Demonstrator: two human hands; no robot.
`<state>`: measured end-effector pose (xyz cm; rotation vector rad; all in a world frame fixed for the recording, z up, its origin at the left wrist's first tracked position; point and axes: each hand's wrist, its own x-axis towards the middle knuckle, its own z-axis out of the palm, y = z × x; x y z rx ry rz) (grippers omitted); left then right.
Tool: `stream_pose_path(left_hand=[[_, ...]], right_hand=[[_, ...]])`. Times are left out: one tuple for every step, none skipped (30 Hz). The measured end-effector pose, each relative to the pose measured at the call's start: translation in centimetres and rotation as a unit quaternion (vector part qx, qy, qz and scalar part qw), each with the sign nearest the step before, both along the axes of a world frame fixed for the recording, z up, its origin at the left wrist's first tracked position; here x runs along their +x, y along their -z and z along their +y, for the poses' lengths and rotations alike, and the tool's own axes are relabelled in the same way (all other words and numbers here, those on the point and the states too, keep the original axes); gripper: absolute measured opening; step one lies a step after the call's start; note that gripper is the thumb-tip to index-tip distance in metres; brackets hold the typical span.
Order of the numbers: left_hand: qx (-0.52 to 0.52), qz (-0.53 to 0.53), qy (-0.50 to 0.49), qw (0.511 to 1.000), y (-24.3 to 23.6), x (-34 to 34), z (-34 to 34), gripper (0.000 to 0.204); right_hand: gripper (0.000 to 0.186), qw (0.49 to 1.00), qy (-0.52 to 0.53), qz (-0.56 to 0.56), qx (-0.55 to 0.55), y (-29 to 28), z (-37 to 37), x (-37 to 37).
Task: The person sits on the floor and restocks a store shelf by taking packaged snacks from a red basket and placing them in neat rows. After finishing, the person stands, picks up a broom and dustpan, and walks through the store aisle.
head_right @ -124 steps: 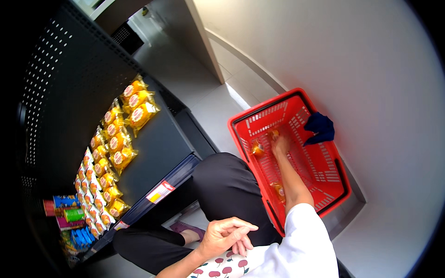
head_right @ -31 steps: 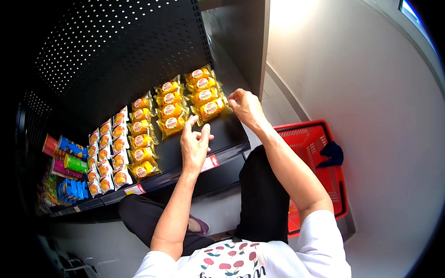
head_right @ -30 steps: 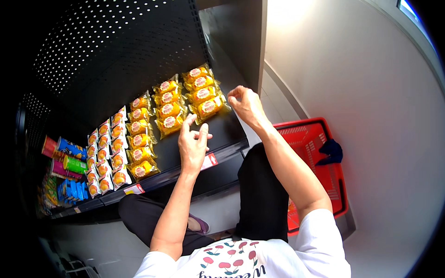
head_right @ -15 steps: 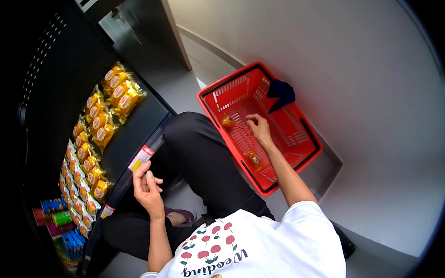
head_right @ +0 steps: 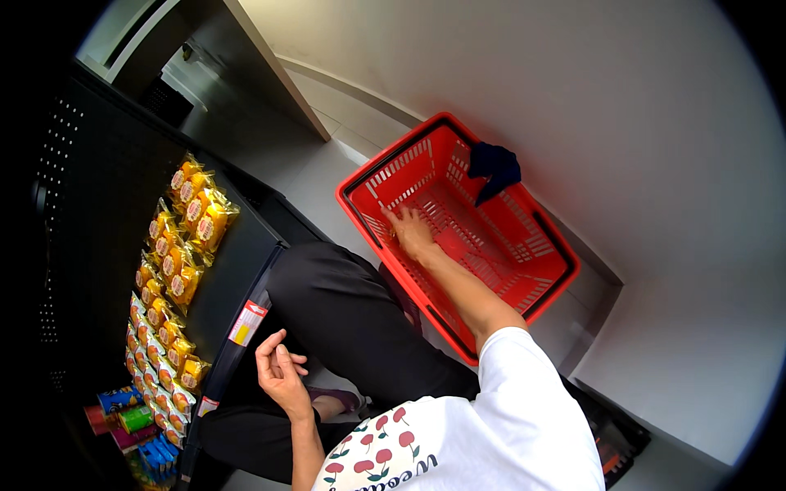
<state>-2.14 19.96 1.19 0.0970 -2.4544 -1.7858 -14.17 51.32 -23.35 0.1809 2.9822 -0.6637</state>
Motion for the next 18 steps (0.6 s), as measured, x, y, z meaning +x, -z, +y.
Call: stream_pose_path(left_hand=[[0.002,-0.002,-0.001,1.0,0.1,0.0,0.0,0.019],[0.006,-0.005,0.0,1.0,0.1,0.0,0.2,0.019],[0.009,-0.004,0.003,1.0,0.0,-0.1,0.3,0.018],[0.013,-0.004,0.002,1.0,0.2,0.0,0.3,0.018],[0.017,-0.005,0.003,1.0,0.2,0.1,0.3,0.018],[0.018,0.006,-0.001,1.0,0.3,0.1,0.4,0.016],[0.021,0.01,0.0,1.0,0.3,0.1,0.4,0.016],[0.024,0.012,-0.001,1.0,0.3,0.2,0.3,0.016],[0.027,0.014,0.0,1.0,0.3,0.4,0.2,0.016],[0.032,0.015,-0.002,0.999,0.2,0.5,0.2,0.016],[0.031,0.015,0.003,0.999,0.1,0.5,0.2,0.016],[0.031,0.014,0.009,0.999,0.1,0.5,0.1,0.016],[0.033,0.013,0.015,0.999,0.0,0.6,0.0,0.016],[0.039,0.011,0.019,0.999,0.0,0.6,0.0,0.016],[0.046,0.009,0.024,0.999,-0.1,0.7,0.0,0.016],[0.053,0.007,0.029,0.998,-0.2,0.8,0.1,0.016],[0.059,0.004,0.033,0.998,-0.2,0.9,0.1,0.016],[0.064,0.002,0.033,0.997,-0.4,1.1,0.1,0.016]], right_hand=[[0.068,1.0,-0.01,-0.007,0.008,0.6,-0.3,-0.6],[0.064,1.0,-0.018,-0.014,0.018,1.5,-0.5,-1.0],[0.06,0.999,-0.025,-0.021,0.028,2.2,-0.8,-1.4],[0.045,0.999,-0.022,0.002,0.027,3.7,-0.4,-1.1],[0.042,1.0,0.002,-0.021,0.011,4.4,-0.1,-0.7],[0.039,0.999,0.027,-0.044,-0.005,5.1,0.3,-0.2],[0.036,0.996,0.05,-0.067,-0.021,5.5,0.6,0.4],[0.037,0.994,0.085,-0.044,-0.059,5.3,0.9,1.4],[0.037,0.988,0.12,-0.022,-0.097,5.1,1.4,2.6],[0.039,0.979,0.156,0.001,-0.133,4.6,2.2,3.6],[0.04,0.966,0.173,0.017,-0.19,4.2,3.4,4.7],[0.041,0.95,0.189,0.033,-0.247,3.8,4.6,5.7],[0.043,0.93,0.205,0.049,-0.3,3.2,5.8,6.6],[0.044,0.911,0.2,0.1,-0.347,2.5,6.7,7.4],[0.045,0.887,0.194,0.151,-0.391,1.9,7.4,8.4],[0.046,0.859,0.186,0.201,-0.432,0.9,7.8,9.2],[0.045,0.847,0.188,0.222,-0.445,-1.0,7.7,9.9],[0.045,0.835,0.187,0.241,-0.459,-4.8,6.8,10.6]])
